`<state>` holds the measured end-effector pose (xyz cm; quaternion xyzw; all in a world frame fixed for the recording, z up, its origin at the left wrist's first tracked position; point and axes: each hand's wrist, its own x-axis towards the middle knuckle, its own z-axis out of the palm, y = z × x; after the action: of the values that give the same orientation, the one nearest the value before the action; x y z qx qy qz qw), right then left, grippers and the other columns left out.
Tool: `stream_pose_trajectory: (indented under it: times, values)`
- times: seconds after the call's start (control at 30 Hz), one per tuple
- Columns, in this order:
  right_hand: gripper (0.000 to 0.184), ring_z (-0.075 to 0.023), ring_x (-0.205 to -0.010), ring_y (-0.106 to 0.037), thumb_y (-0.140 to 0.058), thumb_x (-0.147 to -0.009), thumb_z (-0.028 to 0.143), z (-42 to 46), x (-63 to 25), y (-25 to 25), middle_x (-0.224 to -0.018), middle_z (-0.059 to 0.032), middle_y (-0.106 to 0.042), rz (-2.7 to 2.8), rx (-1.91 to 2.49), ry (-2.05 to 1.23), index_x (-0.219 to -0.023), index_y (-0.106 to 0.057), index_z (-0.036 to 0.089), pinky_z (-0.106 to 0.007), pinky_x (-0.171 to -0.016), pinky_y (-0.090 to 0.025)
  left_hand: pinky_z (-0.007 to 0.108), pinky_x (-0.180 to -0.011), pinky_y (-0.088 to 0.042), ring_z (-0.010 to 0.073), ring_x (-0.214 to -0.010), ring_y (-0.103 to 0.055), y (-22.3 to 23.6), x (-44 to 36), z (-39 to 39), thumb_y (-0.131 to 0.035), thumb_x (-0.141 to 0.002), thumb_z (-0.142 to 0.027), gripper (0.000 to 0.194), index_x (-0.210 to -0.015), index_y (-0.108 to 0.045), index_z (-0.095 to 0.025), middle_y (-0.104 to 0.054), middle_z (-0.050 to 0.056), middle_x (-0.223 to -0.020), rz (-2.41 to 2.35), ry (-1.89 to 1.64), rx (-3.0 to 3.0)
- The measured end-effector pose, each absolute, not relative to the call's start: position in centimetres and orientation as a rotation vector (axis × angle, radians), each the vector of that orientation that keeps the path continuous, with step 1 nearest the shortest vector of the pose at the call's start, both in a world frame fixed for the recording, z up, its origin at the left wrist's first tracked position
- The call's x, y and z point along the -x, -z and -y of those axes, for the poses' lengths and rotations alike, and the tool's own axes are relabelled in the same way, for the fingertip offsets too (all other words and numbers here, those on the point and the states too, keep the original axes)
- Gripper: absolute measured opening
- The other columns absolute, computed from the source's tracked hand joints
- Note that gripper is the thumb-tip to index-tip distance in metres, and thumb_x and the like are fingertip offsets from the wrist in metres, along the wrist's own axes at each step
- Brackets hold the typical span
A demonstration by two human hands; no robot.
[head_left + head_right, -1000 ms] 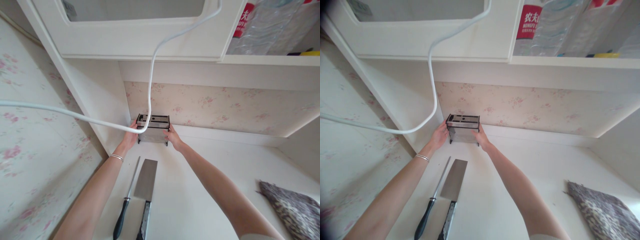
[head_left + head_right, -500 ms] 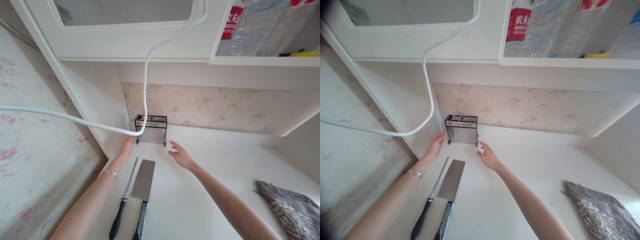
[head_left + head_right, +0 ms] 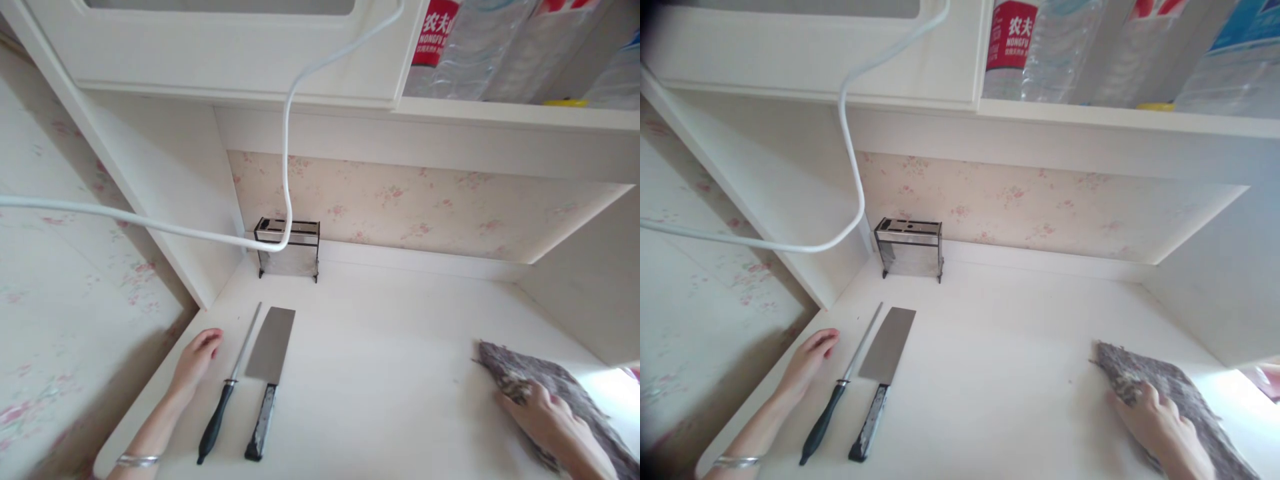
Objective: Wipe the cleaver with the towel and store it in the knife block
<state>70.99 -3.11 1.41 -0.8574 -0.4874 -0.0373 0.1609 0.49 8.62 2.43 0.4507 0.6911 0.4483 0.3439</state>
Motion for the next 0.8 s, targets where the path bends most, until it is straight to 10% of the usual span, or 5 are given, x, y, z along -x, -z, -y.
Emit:
stream_pose_trajectory:
  times: [0.43, 0.8]
  values:
    - [0.067, -0.0273, -0.116, -0.053, -0.055, -0.074, 0.043, -4.2, -49.2, -4.4, -0.128, -0.0105, -0.057, 1.628, 1.97, -0.814, -0.134, -0.046, 0.015, -0.036, -0.098, -0.04, 0.027, -0.059, -0.046, 0.0167, -0.062, -0.057, -1.9, -1.3, -8.6, -0.062, -0.067, -0.05, 0.039, -0.089, -0.066, -0.019, -0.064, 0.001, -0.071, -1.863, -1.211, -1.152]
    - [0.052, -0.0169, -0.078, -0.061, -0.058, -0.078, 0.03, -6.6, -28.1, -3.3, -0.11, -0.008, -0.059, 1.378, 1.441, -1.21, -0.126, -0.047, 0.016, -0.029, -0.077, -0.049, 0.031, -0.066, -0.049, 0.0191, -0.066, -0.061, -1.4, -0.6, -8.9, -0.054, -0.074, -0.051, 0.038, -0.093, -0.065, -0.02, -0.068, 0.003, -0.083, -1.925, -1.051, -1.296]
